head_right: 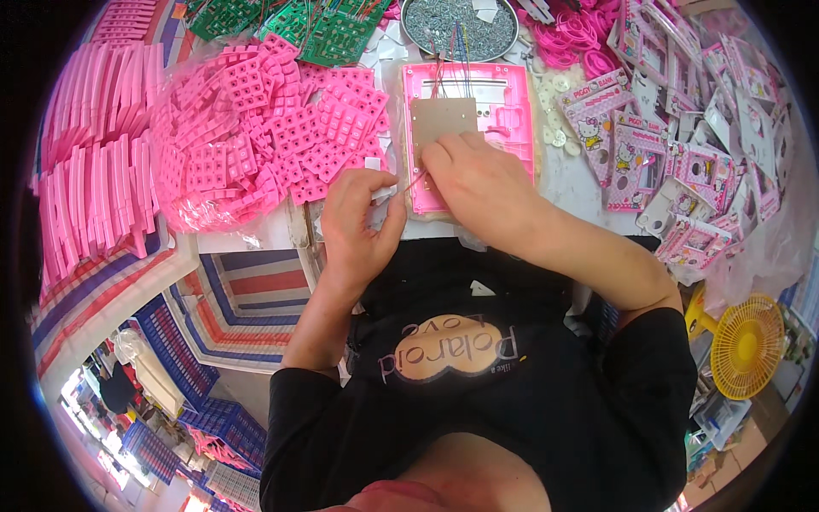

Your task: Assembling electronic components into a pink toy casing and using a hot glue gun.

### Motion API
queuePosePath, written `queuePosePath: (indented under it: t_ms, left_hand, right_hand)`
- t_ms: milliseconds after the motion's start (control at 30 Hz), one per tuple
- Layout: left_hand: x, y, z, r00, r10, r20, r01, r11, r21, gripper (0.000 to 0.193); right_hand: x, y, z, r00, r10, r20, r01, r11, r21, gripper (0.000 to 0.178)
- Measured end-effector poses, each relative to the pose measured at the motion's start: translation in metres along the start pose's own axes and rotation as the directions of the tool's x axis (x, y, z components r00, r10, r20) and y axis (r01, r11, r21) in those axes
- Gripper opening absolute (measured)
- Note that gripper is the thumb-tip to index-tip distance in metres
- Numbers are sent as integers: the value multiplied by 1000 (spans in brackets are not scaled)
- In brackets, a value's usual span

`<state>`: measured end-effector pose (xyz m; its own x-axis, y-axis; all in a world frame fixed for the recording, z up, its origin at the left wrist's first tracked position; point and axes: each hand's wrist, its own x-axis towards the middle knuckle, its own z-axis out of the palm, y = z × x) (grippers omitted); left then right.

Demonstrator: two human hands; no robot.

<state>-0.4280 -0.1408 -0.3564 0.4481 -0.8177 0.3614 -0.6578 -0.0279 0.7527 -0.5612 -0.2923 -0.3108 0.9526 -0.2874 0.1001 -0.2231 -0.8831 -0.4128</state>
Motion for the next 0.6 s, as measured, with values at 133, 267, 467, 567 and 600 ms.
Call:
queuePosePath:
  t_ms: [133, 267, 467, 567, 600]
  left_hand:
    - [1, 2, -10, 1000, 18, -3, -18, 998, 52, 28]
    - [4, 3, -19, 987, 45, 157, -67, 989, 133, 22]
    - [15, 8, -33, 946, -130, 298, 172, 978, -117, 9]
    - [25, 12, -32, 959, -173, 226, 194, 978, -76, 9]
    - [28, 12, -29, 976, -130, 174, 147, 985, -90, 9]
  right_hand:
    - [-13, 2, -3, 978, -72, -198, 79, 996, 30, 44]
    - [-20, 1, -23, 989, -146, -27, 146, 989, -22, 44]
    - [-35, 2, 6, 996, -81, -32, 77, 991, -113, 50]
    - [-35, 3, 1, 995, -87, 45, 92, 987, -131, 53]
    - [-33, 4, -5, 991, -104, 78, 111, 990, -91, 52]
